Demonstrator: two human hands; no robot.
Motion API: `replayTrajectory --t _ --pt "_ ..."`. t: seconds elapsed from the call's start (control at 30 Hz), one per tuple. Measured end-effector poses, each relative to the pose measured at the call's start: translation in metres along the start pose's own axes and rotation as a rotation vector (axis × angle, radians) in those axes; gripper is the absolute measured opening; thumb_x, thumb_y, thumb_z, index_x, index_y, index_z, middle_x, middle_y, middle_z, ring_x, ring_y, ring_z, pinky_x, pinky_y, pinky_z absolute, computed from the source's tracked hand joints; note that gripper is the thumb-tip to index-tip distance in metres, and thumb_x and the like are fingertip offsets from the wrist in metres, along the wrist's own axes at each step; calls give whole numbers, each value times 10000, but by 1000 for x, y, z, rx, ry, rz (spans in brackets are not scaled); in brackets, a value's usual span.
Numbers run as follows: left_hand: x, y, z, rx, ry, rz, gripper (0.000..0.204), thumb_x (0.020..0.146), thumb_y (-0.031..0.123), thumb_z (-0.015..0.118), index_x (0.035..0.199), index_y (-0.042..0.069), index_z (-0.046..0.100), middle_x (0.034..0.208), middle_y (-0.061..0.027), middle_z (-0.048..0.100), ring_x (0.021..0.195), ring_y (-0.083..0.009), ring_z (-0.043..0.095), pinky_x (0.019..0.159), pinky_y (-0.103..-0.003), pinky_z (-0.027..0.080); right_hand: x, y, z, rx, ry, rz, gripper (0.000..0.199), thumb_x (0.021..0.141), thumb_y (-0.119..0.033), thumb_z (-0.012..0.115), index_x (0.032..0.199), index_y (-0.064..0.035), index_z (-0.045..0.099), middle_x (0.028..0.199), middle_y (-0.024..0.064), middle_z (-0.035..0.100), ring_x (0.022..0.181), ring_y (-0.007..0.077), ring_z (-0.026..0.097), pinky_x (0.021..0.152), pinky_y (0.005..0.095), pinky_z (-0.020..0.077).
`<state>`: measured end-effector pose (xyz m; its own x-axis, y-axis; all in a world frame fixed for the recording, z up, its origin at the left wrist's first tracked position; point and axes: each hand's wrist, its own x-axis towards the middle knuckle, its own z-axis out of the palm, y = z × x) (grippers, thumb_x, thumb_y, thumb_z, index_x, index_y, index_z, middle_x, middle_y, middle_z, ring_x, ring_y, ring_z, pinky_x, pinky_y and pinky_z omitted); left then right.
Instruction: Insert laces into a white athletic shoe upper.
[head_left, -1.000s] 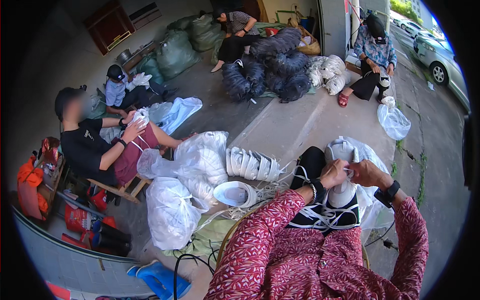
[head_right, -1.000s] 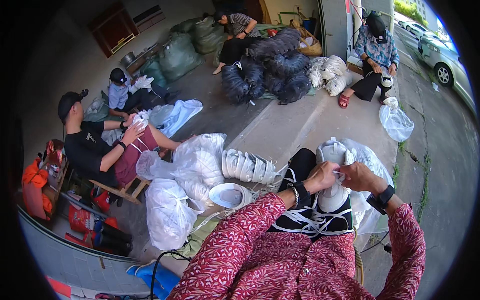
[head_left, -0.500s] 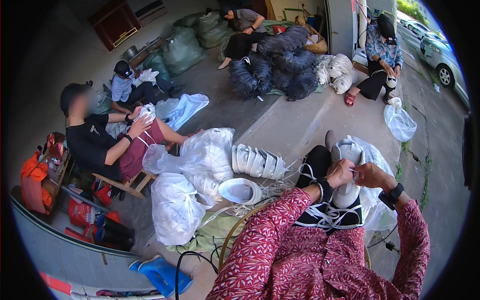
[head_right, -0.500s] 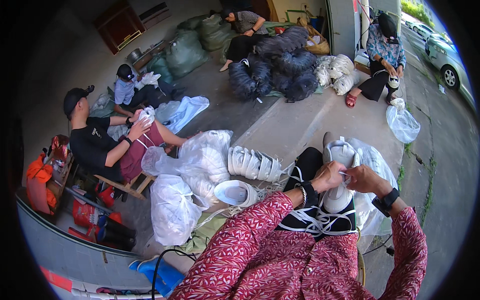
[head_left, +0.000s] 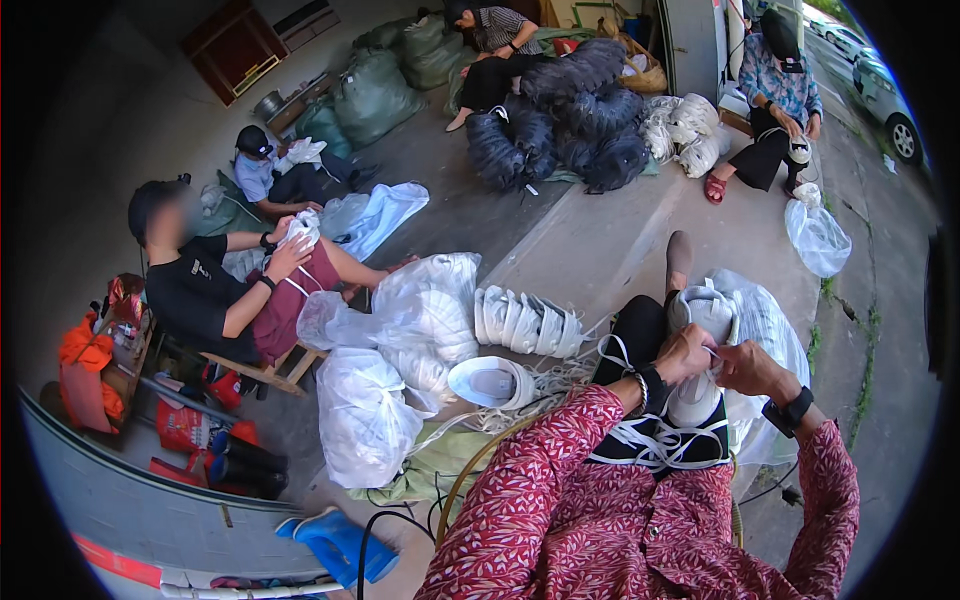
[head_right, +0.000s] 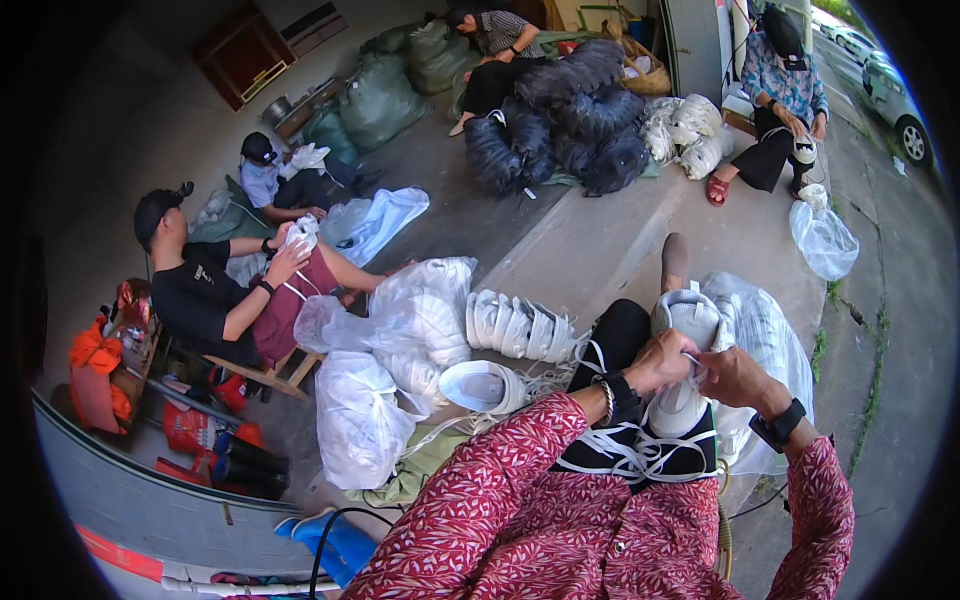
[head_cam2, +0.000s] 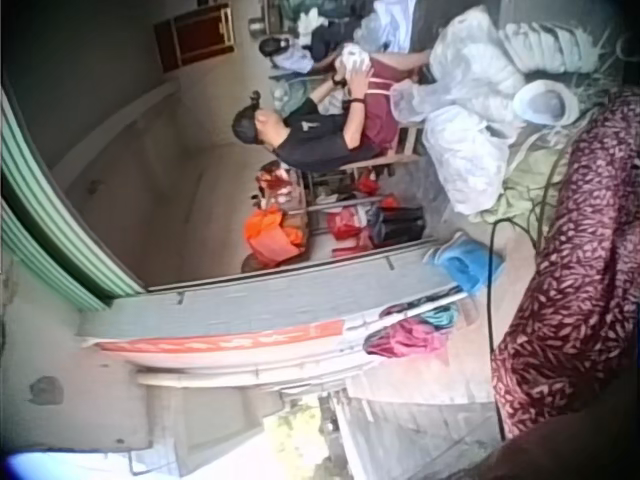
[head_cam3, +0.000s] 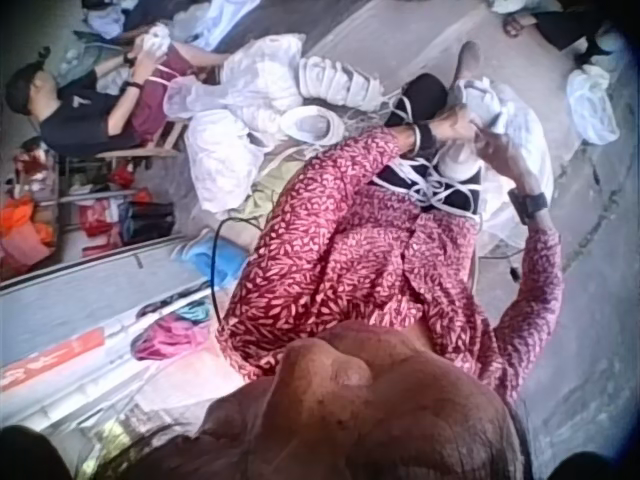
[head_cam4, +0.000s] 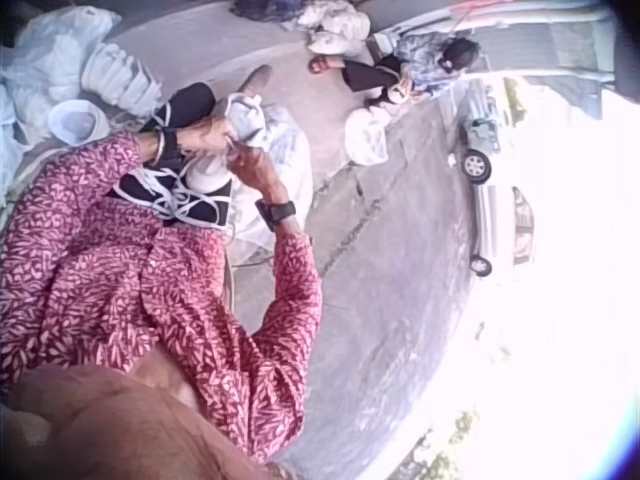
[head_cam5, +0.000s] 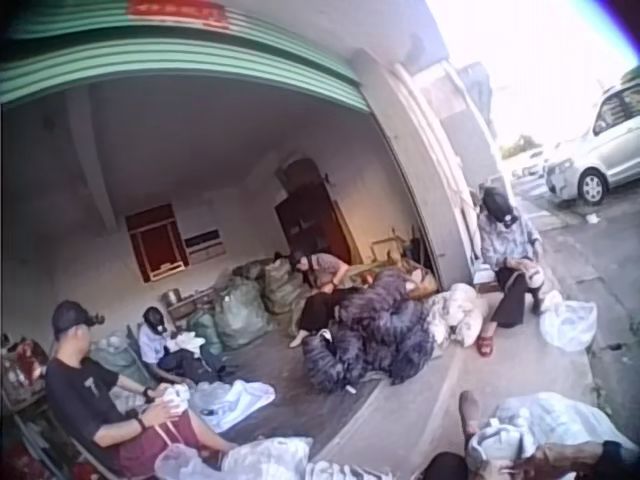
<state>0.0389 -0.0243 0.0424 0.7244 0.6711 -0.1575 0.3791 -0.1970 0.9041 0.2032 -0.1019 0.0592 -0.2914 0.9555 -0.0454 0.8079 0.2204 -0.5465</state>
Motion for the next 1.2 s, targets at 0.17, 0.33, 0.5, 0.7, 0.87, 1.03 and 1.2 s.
replayTrajectory --t 0.17,0.33,0.5,0.7,0.87,1.03,1.2 --pt "4 -5 -5 -78 -39 -47 249 744 40 506 904 8 694 492 -94 553 350 -144 506 335 -282 383 9 17 10 28 -7 -15 227 646 -90 703 846 -16 625 708 138 646 674 311 645 595 372 504" --pt "5 -15 -4 -142 -49 -55 266 749 35 496 933 4 685 493 -90 552 342 -134 490 333 -277 378 14 13 7 -23 -26 -29 226 646 -90 701 851 -26 631 725 141 654 688 315 647 617 378 510" --pt "3 -16 -4 -113 -53 -54 258 752 47 502 929 14 687 504 -89 557 360 -141 509 354 -282 401 13 6 6 -101 -40 -4 226 640 -100 709 840 -32 629 710 137 652 679 309 647 614 381 508" --pt "1 -21 6 26 98 187 248 767 56 507 934 37 690 526 -92 576 386 -152 536 394 -293 429 7 -2 1 -43 -29 32 212 636 -108 710 812 -30 621 690 137 641 668 323 638 605 385 505" --pt "1 -10 -2 9 24 76 265 753 60 511 945 47 693 556 -120 597 413 -178 565 412 -305 449 9 9 4 -118 26 -3 234 643 -122 727 837 -37 626 659 112 636 635 292 642 575 358 497" --pt "3 -30 8 116 95 98 317 734 50 501 993 53 684 632 -158 631 463 -218 601 459 -327 482 15 -2 8 -102 -81 98 233 664 -153 705 842 -20 633 732 158 641 714 329 633 646 391 503" --pt "2 -21 12 89 111 149 340 733 47 485 1012 54 679 737 -195 652 528 -253 629 507 -337 501 13 16 11 -94 -61 35 249 668 -147 718 849 -14 611 725 128 643 679 295 638 599 370 491"
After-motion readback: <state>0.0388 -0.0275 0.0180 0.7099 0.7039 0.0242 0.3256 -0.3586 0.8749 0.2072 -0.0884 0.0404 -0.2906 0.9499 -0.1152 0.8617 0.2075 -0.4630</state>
